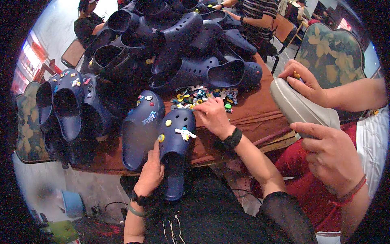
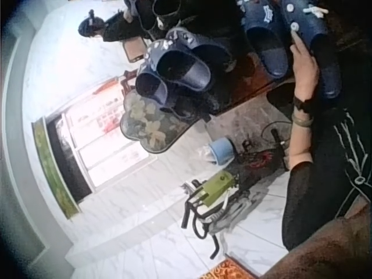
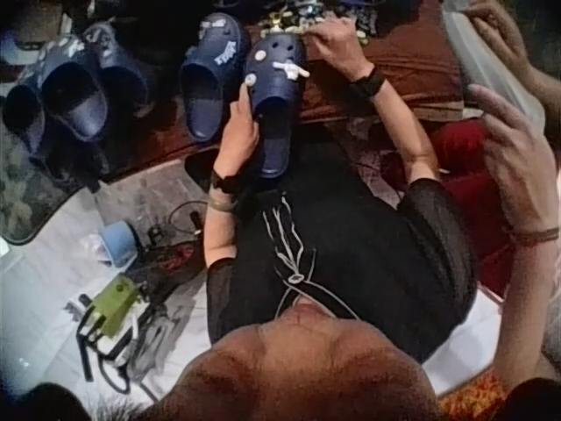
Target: Manually applying decorative charms to the holes of clogs.
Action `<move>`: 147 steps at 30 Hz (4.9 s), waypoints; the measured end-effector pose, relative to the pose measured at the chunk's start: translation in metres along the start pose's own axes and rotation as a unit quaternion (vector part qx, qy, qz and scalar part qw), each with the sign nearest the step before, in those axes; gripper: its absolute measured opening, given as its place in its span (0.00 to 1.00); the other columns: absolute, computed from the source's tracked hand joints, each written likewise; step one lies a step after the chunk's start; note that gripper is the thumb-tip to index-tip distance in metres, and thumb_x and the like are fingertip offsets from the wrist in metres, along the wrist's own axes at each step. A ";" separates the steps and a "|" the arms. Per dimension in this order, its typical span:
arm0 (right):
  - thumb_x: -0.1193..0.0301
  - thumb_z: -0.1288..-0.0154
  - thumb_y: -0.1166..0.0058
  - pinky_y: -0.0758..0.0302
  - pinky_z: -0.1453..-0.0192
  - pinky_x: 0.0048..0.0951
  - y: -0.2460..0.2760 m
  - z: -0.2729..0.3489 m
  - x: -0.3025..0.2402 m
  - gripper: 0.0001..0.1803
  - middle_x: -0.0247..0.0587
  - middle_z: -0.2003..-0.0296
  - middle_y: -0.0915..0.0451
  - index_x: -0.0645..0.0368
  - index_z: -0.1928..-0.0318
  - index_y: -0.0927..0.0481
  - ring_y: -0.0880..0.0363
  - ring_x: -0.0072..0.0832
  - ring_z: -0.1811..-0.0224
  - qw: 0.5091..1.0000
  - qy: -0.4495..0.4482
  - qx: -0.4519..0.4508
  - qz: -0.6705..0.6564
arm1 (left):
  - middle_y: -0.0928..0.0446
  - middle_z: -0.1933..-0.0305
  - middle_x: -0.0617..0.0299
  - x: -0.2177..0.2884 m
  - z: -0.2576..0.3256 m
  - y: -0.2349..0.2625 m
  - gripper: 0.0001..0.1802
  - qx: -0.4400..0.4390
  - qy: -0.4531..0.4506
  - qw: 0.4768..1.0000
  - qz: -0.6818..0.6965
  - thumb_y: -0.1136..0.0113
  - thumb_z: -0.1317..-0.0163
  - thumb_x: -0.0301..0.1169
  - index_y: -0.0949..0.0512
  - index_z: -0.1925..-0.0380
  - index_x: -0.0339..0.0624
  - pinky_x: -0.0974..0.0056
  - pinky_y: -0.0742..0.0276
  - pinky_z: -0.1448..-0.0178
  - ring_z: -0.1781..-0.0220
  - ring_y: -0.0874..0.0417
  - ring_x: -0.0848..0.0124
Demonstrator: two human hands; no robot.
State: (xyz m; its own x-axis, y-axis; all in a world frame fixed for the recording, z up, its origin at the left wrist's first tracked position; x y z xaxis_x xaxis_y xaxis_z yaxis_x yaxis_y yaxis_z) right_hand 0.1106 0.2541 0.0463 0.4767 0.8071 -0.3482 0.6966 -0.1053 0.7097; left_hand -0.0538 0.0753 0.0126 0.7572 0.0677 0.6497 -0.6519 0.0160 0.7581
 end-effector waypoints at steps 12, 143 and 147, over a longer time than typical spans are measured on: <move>0.75 0.52 0.35 0.35 0.43 0.39 0.000 0.009 -0.043 0.13 0.27 0.67 0.19 0.50 0.62 0.15 0.23 0.28 0.58 0.990 0.125 0.007 0.064 | 0.34 0.49 0.39 0.002 0.001 0.001 0.45 0.024 -0.029 0.999 -0.040 0.46 0.45 0.17 0.54 0.28 0.36 0.48 0.21 0.51 0.53 0.22 0.40; 0.73 0.35 0.48 0.33 0.34 0.45 0.003 0.081 -0.089 0.42 0.70 0.40 0.32 0.62 0.26 0.57 0.32 0.59 0.36 -0.939 0.162 0.166 0.253 | 0.46 0.29 0.36 0.042 0.002 0.004 0.46 0.118 -0.086 0.968 0.205 0.42 0.40 0.23 0.58 0.27 0.39 0.52 0.39 0.29 0.31 0.36 0.41; 0.73 0.37 0.44 0.24 0.47 0.44 0.005 0.088 -0.031 0.19 0.54 0.61 0.18 0.57 0.45 0.24 0.20 0.49 0.54 -0.963 0.102 0.175 0.180 | 0.39 0.31 0.38 0.018 0.013 0.017 0.37 0.084 -0.047 0.976 0.193 0.56 0.36 0.18 0.53 0.27 0.41 0.54 0.39 0.30 0.28 0.37 0.46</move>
State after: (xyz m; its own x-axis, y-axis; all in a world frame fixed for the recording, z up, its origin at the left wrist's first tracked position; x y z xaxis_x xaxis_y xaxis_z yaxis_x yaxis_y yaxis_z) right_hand 0.1462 0.1774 0.0063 0.3582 0.6204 -0.6977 0.6295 0.3914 0.6712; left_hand -0.0512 0.0637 0.0382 0.4618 -0.0566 0.8852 -0.8797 -0.1569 0.4489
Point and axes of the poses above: each hand's wrist, its own z-axis away from the middle knuckle, its own y-axis out of the back of the hand, x = y × z, the point moved 8 cm from there along -z, towards the middle knuckle
